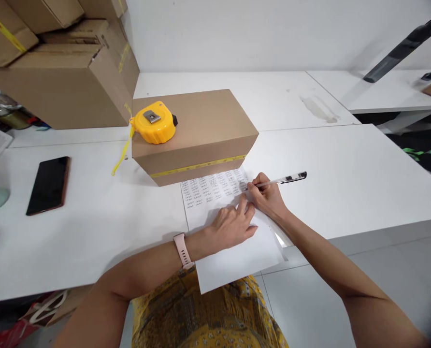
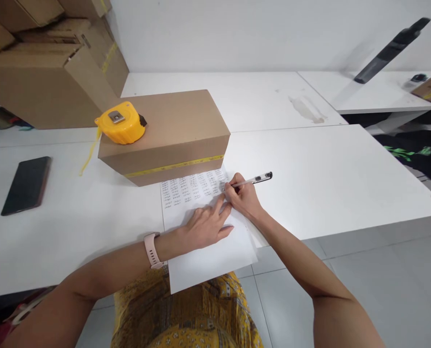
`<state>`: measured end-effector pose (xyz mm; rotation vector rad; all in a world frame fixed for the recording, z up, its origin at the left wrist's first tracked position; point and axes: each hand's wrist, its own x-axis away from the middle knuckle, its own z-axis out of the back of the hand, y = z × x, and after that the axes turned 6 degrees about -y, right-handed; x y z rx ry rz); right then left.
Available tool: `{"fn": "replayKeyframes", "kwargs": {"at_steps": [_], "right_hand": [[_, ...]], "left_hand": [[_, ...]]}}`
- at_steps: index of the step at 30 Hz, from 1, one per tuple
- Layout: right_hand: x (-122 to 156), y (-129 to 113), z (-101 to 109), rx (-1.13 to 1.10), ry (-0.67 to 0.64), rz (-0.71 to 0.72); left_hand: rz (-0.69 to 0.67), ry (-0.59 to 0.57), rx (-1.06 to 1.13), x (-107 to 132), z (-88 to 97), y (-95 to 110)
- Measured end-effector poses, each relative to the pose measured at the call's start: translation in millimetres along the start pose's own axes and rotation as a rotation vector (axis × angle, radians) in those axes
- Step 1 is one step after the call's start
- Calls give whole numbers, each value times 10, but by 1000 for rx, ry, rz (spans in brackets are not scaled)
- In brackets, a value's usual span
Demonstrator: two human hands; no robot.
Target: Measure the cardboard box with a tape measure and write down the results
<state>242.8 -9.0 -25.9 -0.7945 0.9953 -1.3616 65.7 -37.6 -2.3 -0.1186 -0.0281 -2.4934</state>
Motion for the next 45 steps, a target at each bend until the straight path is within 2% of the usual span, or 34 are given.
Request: {"fn": "replayKeyframes", "kwargs": {"at_steps": [10, 16, 26, 37, 45], "right_hand": [[1, -43, 12, 1, -13, -6], [-2, -64, 15, 2, 23, -49], [-10, -43, -1, -6, 36, -21], [-4, -35, 16, 28, 38, -32], [-12, -24, 18, 29, 49, -25]], "left_hand": [[7, 19, 5, 5, -49, 13], [16, 5, 16, 7, -35, 10], [12, 15, 9, 37, -24, 14], [3, -52, 31, 13, 67, 5], [20, -59, 50, -3, 43, 12]]}}
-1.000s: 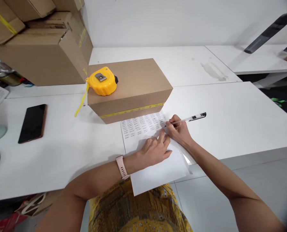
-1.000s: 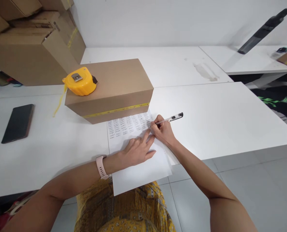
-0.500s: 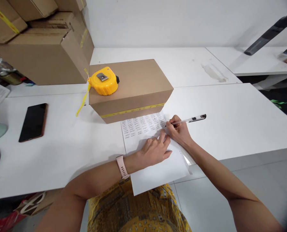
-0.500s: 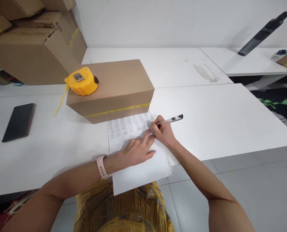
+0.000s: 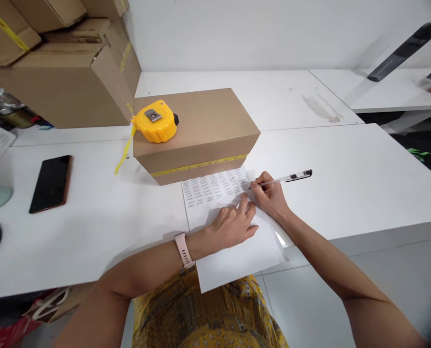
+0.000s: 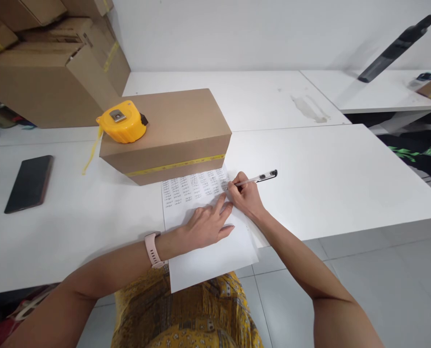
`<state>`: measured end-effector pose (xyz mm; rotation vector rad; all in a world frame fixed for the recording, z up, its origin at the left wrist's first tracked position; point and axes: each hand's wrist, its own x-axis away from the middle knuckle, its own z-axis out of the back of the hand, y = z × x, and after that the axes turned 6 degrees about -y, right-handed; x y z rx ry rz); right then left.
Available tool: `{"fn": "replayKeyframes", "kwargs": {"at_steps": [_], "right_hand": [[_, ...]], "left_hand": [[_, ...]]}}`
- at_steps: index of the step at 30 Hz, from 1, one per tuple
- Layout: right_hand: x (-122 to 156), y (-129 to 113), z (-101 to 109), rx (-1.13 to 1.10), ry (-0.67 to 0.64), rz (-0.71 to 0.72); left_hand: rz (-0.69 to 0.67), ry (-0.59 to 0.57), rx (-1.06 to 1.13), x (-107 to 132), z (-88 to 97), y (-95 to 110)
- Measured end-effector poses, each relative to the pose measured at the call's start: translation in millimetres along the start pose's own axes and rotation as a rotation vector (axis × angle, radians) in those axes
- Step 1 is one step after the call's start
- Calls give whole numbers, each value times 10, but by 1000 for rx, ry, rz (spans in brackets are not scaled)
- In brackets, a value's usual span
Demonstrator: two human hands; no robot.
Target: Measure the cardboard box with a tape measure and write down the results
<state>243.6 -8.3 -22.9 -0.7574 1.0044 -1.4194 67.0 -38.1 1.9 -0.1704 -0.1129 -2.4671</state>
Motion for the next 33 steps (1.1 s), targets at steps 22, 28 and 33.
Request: {"fn": "replayKeyframes", "kwargs": {"at_steps": [22, 28, 33], "right_hand": [[2, 25, 17, 10, 9, 13], [5, -18, 21, 24, 13, -3], [10, -36, 14, 18, 29, 3]], "left_hand": [[-14, -5, -13, 8, -3, -17], [-18, -3, -21, -6, 3, -16], [-12, 45, -46, 23, -31, -11]]}}
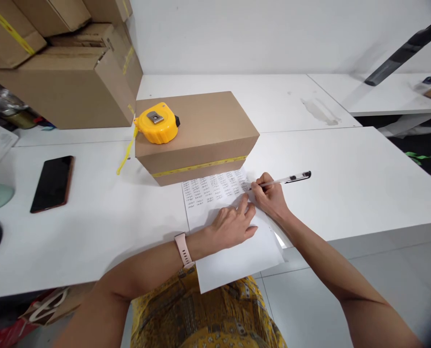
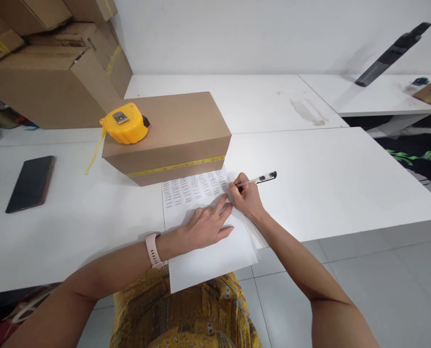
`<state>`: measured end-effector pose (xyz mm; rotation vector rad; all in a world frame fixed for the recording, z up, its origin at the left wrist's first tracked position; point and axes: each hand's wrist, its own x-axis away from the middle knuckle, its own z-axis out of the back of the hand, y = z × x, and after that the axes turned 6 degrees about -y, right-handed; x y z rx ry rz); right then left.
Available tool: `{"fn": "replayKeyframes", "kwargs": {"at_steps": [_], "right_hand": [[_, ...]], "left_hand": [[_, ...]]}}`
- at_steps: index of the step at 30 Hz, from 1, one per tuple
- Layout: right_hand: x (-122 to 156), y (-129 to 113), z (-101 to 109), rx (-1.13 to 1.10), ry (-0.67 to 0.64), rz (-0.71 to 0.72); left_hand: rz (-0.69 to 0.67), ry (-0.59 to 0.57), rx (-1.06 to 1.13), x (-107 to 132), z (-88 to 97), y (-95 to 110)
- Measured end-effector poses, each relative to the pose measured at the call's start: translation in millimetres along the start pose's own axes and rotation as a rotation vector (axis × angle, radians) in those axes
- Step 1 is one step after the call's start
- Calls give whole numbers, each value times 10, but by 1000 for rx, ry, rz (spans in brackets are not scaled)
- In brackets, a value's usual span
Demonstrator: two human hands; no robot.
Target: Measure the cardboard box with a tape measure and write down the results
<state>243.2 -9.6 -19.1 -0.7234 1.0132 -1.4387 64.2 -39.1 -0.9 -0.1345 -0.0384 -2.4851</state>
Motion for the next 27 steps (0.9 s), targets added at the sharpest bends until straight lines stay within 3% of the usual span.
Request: {"fn": "replayKeyframes", "kwargs": {"at_steps": [8, 27], "right_hand": [[-7, 7, -9, 15, -18, -9], [-7, 31, 13, 10, -17, -23]], "left_hand": [[-4, 70, -21, 27, -73, 6], [-6, 58, 13, 2, -94, -6]]}}
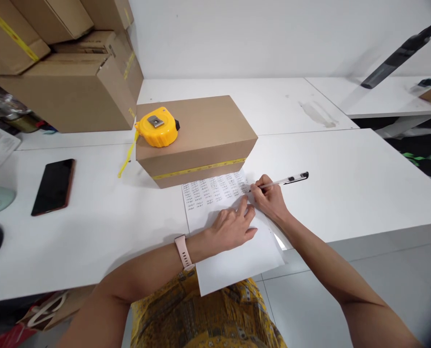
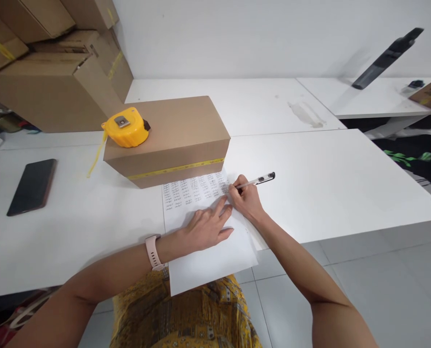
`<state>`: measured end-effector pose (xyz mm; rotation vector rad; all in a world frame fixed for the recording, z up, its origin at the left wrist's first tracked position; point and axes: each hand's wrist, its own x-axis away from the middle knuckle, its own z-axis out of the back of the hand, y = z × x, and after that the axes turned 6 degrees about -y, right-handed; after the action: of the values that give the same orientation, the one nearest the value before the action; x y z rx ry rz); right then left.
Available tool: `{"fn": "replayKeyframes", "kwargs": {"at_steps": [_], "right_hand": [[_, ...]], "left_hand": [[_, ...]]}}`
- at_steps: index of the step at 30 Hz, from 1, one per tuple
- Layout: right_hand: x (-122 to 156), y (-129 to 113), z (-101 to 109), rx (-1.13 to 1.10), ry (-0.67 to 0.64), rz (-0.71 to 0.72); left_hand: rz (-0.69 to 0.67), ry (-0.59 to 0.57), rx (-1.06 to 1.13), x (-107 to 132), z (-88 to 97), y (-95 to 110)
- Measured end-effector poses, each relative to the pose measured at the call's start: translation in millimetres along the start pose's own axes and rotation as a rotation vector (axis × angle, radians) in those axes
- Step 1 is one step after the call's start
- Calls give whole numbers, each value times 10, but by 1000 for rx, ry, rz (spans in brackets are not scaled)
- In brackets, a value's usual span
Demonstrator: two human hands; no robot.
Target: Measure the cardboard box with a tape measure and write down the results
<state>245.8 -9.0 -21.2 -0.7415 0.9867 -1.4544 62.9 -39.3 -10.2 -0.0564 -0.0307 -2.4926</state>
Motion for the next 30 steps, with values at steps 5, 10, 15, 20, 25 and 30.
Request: {"fn": "replayKeyframes", "kwargs": {"at_steps": [5, 10, 15, 20, 25, 30], "right_hand": [[-4, -12, 12, 13, 13, 1], [-6, -6, 10, -10, -7, -5], [-9, -1, 30, 15, -9, -9], [-7, 7, 56, 20, 5, -16], [-7, 1, 52, 25, -16, -8], [-8, 10, 50, 27, -3, -14]], "left_hand": [[-12, -18, 1, -22, -4, -10], [-9, 4, -24, -21, -26, -8], [-8, 30, -66, 11, 29, 1], [-10, 3, -30, 6, 75, -10], [-6, -7, 7, -11, 43, -17], [1, -20, 34, -20, 23, -15]]}}
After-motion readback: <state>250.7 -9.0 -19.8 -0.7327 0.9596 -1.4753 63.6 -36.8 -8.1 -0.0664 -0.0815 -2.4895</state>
